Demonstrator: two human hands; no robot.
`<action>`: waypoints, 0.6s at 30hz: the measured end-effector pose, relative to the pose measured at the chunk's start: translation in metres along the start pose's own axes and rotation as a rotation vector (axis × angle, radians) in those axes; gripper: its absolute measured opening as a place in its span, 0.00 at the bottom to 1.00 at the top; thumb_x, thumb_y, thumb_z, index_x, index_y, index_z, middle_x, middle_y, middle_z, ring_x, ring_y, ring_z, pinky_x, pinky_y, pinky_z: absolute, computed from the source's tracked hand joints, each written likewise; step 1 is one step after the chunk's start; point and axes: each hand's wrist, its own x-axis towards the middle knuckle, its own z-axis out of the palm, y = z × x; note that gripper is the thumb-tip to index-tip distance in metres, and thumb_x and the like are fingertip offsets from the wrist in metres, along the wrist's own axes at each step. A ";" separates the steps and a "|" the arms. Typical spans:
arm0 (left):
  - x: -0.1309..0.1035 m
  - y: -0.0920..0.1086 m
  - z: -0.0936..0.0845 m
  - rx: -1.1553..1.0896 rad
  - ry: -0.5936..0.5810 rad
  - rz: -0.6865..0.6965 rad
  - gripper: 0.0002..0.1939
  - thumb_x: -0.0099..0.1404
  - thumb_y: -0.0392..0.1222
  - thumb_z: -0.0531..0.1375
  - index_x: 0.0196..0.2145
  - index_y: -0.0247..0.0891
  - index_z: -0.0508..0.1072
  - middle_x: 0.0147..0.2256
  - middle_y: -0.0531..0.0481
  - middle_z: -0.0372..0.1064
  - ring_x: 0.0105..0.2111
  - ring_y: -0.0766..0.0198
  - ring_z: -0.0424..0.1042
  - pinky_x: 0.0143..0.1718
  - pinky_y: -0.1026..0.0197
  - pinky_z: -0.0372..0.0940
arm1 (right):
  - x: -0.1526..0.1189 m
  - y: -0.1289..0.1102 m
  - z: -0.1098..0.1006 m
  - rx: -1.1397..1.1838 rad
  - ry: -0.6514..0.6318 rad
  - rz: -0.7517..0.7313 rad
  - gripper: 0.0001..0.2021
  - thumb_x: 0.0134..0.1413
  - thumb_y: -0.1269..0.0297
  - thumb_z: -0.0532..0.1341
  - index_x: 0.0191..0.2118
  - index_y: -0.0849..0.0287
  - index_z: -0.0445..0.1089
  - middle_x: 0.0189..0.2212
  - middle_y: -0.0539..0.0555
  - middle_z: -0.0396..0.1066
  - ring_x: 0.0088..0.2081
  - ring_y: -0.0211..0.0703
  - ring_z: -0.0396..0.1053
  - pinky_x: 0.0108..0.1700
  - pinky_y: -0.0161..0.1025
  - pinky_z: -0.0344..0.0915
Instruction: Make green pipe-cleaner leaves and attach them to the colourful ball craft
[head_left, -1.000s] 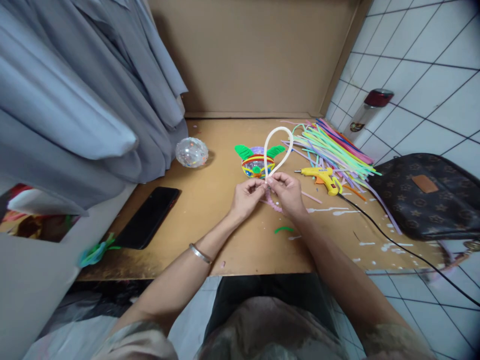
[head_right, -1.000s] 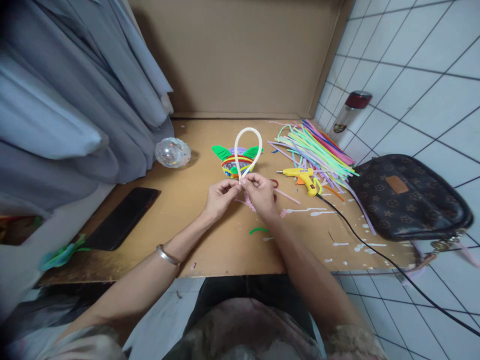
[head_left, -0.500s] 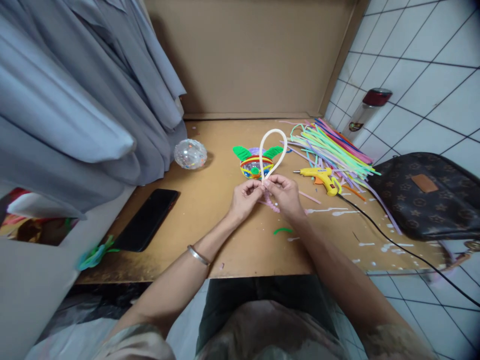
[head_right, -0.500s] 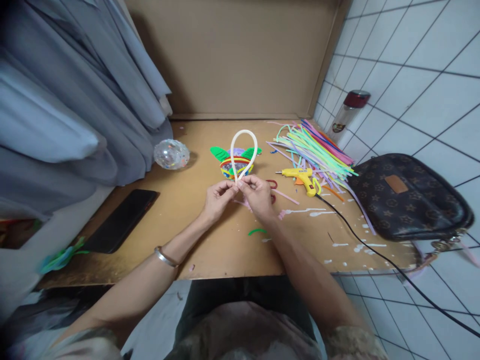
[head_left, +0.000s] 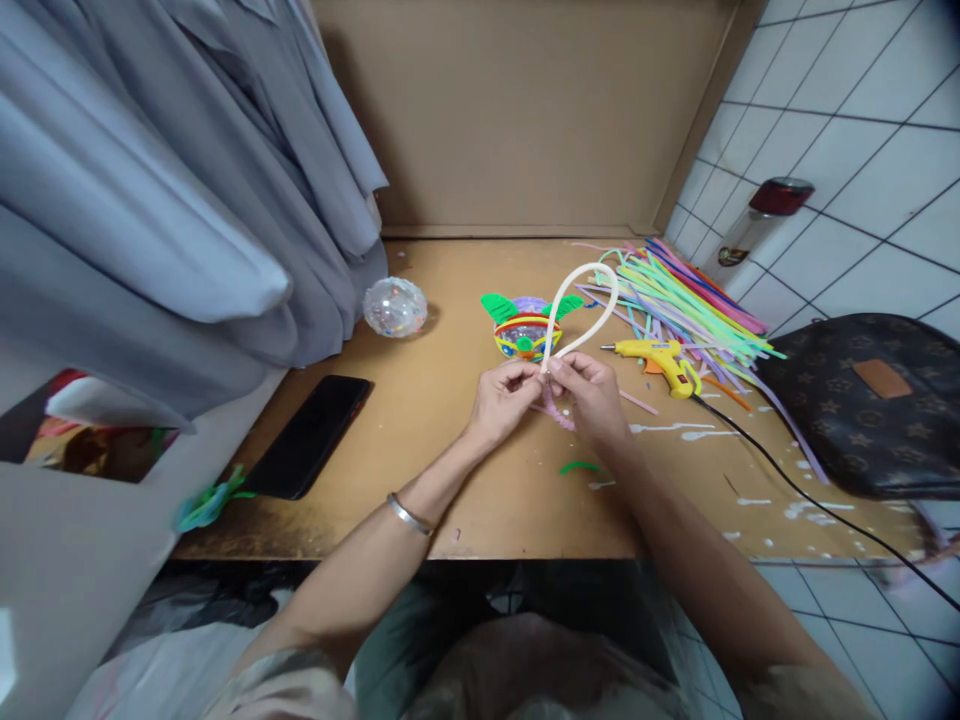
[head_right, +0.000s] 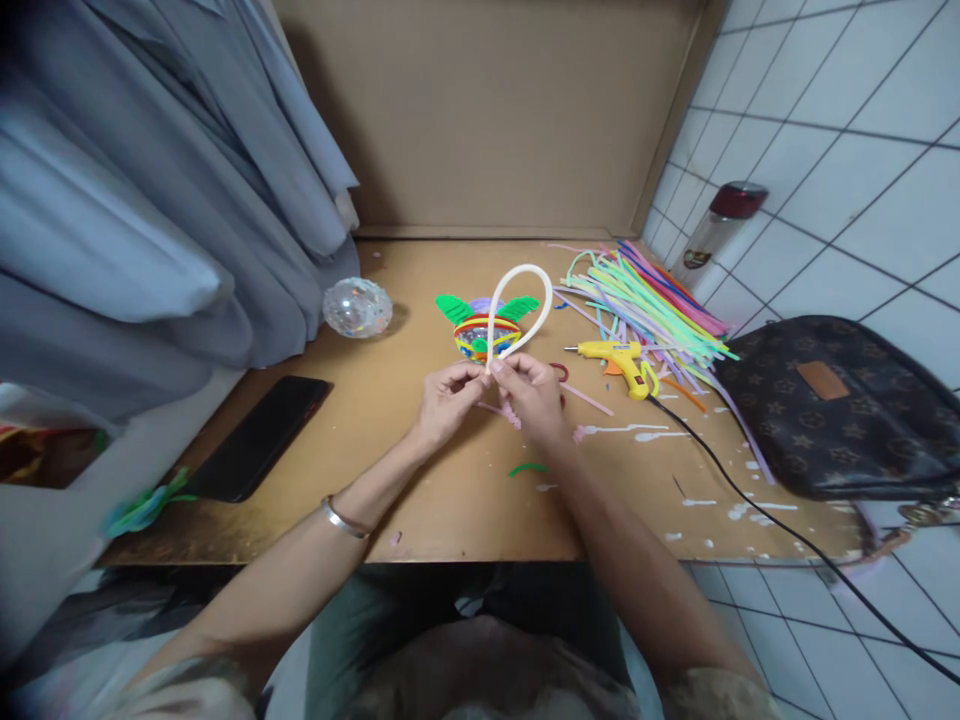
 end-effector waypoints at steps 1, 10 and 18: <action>0.000 -0.001 0.001 -0.007 0.003 0.004 0.12 0.59 0.46 0.63 0.26 0.34 0.78 0.25 0.51 0.72 0.25 0.68 0.68 0.30 0.65 0.64 | 0.000 0.000 0.000 -0.003 0.006 -0.006 0.22 0.40 0.46 0.73 0.22 0.57 0.66 0.15 0.44 0.60 0.17 0.31 0.55 0.17 0.30 0.51; 0.001 -0.012 -0.002 0.162 0.024 0.198 0.13 0.65 0.45 0.61 0.28 0.34 0.77 0.25 0.51 0.71 0.25 0.68 0.67 0.30 0.65 0.63 | 0.000 0.004 0.000 -0.147 0.049 -0.061 0.16 0.43 0.52 0.70 0.25 0.58 0.70 0.15 0.44 0.62 0.16 0.31 0.54 0.16 0.31 0.51; 0.001 -0.019 -0.009 0.407 0.016 0.586 0.08 0.68 0.35 0.58 0.32 0.33 0.76 0.24 0.53 0.66 0.24 0.71 0.63 0.26 0.68 0.59 | 0.001 0.013 0.005 -0.125 0.071 -0.042 0.16 0.44 0.52 0.68 0.24 0.57 0.65 0.15 0.43 0.61 0.16 0.30 0.54 0.17 0.31 0.52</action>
